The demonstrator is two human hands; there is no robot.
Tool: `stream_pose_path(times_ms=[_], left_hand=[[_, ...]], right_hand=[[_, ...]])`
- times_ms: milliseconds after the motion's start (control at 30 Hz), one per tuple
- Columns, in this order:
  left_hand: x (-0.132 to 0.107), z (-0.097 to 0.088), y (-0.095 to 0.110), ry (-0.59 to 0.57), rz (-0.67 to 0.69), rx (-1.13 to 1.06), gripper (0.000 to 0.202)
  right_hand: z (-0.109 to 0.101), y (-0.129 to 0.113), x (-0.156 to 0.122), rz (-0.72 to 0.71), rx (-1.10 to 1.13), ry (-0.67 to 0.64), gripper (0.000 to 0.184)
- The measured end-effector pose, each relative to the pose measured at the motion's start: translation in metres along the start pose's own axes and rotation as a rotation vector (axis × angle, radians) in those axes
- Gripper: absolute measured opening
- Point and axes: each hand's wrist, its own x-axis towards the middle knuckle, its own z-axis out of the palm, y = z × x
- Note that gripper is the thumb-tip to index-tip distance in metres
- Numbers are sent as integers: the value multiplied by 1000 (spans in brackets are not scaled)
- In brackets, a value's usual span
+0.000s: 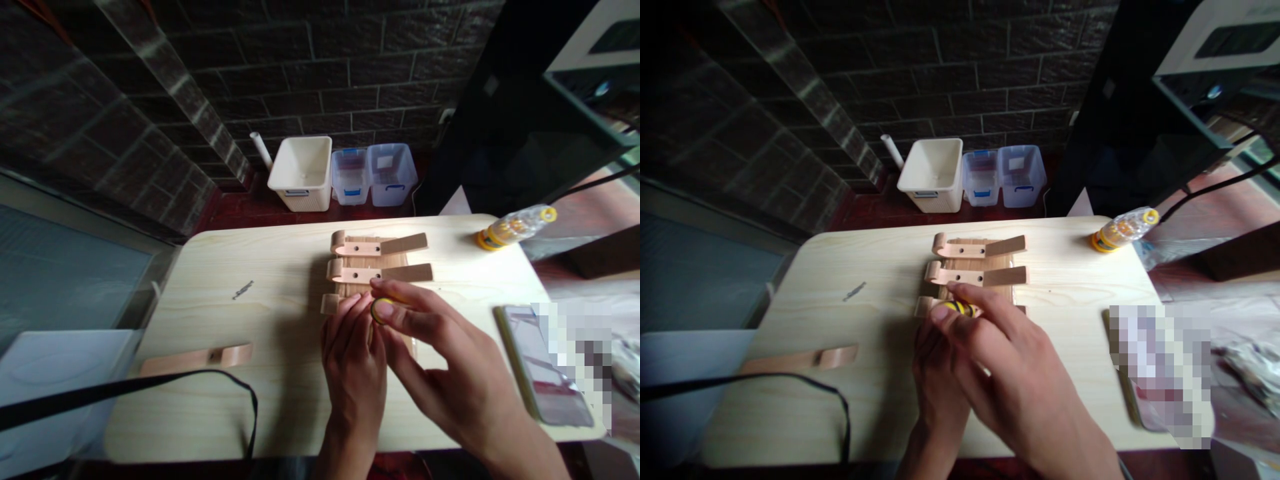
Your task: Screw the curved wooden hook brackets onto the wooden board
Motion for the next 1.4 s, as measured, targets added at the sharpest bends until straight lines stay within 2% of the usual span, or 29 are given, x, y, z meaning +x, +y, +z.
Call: stream_pose_path(times_ms=[100,233,333,500,733,967,1167,1400], left_hand=[[2,0,1,13,7,11,19],[3,0,0,49,26,24,14],[2,0,-1,37,15,22,14],[0,1,-1,20,27,24,15],[1,2,0,30,25,38,15],[-3,4,-2,24,-3,21,17],[-5,5,-3,3,-8,4,16],[-3,2,-2,15,15,16,17]], right_hand=[[-1,0,1,11,-22,-10,28],[-3,3,3,-1,-59,39,23],[-3,4,4,2,-60,55,30],[-3,5,2,1,8,21,25],[-5,8,1,-2,-67,36,40],[-4,6,2,17,-67,42,42],[-4,7,1,9,-74,49,38],[-7,4,3,-5,-29,34,22]])
